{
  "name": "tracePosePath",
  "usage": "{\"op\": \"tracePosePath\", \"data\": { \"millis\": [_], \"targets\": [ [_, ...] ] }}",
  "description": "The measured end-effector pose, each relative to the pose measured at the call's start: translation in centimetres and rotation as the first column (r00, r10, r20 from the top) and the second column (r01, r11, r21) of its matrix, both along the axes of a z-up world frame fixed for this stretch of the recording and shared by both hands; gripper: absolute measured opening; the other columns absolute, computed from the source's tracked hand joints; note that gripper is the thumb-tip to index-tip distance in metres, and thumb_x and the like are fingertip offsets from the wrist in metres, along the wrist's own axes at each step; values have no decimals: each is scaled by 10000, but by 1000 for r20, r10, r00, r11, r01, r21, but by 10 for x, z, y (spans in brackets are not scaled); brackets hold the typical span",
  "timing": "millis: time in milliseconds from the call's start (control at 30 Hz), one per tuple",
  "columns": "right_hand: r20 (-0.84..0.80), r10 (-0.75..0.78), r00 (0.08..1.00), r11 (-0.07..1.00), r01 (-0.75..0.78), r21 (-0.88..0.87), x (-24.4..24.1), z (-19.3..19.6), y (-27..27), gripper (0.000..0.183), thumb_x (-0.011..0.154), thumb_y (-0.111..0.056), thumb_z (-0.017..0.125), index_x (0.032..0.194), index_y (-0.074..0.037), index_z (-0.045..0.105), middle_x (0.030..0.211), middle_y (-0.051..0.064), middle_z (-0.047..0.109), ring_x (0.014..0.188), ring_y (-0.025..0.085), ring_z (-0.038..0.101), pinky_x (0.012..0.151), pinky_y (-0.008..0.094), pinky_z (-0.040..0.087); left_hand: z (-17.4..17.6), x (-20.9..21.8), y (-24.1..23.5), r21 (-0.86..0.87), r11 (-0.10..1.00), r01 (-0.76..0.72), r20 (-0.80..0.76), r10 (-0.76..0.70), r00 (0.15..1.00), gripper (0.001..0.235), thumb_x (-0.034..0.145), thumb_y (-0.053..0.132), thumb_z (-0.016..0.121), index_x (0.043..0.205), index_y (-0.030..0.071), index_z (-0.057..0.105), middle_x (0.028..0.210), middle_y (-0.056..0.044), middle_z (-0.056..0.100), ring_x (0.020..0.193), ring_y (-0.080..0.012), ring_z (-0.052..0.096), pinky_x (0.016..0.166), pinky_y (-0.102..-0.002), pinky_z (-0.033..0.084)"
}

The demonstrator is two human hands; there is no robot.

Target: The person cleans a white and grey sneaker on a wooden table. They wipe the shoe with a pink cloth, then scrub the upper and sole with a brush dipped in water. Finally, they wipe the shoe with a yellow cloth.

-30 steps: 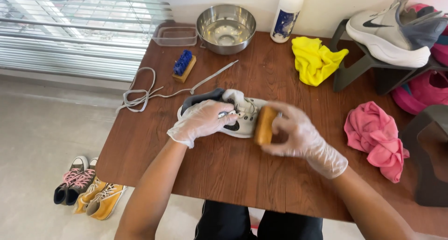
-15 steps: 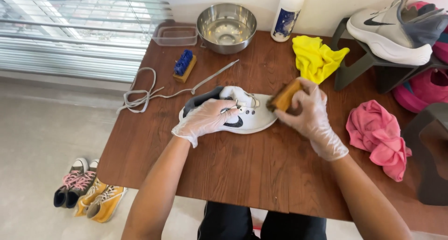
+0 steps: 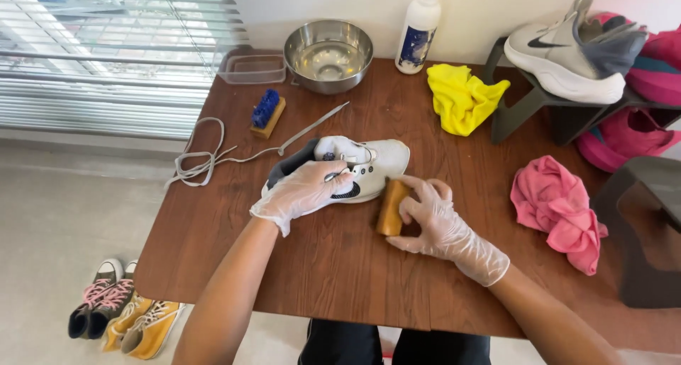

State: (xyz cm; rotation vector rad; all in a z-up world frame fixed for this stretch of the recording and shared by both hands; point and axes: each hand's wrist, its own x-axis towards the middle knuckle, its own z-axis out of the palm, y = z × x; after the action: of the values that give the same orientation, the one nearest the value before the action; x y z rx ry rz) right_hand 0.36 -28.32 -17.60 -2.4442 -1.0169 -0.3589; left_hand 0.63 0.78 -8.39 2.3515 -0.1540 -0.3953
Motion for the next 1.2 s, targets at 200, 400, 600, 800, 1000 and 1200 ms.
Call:
{"op": "tracePosePath", "data": {
  "millis": [200,400,600,800,1000,1200],
  "targets": [
    [-101,-487,868,856,497,144,60,17,-31,498,753,-447,883,929,-205,485,1565,131,451,1219,462,524,1007,528,382,21,-42,-24,190,981,32,25,-37,999,351,1023,532,402,1018,239,597,1114,-94,723,1117,-337,681,921,-474,533],
    [-95,-423,901,872,433,228,45,43,8,548,778,-473,855,1029,-198,452,1590,102,388,1339,383,478,1123,478,284,-12,-56,-31,493,868,62,430,-305,850,342,1025,448,397,1033,128,518,1274,-192,618,1161,-413,638,1121,-550,389],
    [-2,-377,926,892,364,267,56,41,19,528,802,-489,837,1035,-195,466,1519,171,436,1322,379,498,1070,485,294,-39,-58,-48,595,802,49,361,-321,876,328,1051,412,383,1068,111,514,1369,-314,514,1356,-479,466,1136,-642,289],
    [-92,-137,986,957,156,244,39,45,27,576,703,-578,863,1009,-258,495,1540,29,459,1368,230,489,1072,419,302,-54,-64,-55,623,782,-34,490,-356,796,244,1014,365,500,1026,124,541,1198,-255,652,1258,-466,555,1074,-678,335],
    [-37,-344,938,901,341,269,78,44,26,600,709,-470,916,1087,-240,511,1351,87,552,1239,314,542,1010,484,364,-70,-67,-56,599,785,-158,638,-349,687,255,971,390,570,986,142,513,1175,-199,680,1177,-418,613,988,-651,433],
    [-99,-183,978,950,202,239,50,72,45,728,610,-466,971,1135,-217,532,1339,66,607,1274,289,558,1072,501,320,-66,-63,-49,572,805,-158,689,-368,625,266,956,408,588,959,154,509,973,-125,694,1000,-359,674,919,-621,469]
  ]
}}
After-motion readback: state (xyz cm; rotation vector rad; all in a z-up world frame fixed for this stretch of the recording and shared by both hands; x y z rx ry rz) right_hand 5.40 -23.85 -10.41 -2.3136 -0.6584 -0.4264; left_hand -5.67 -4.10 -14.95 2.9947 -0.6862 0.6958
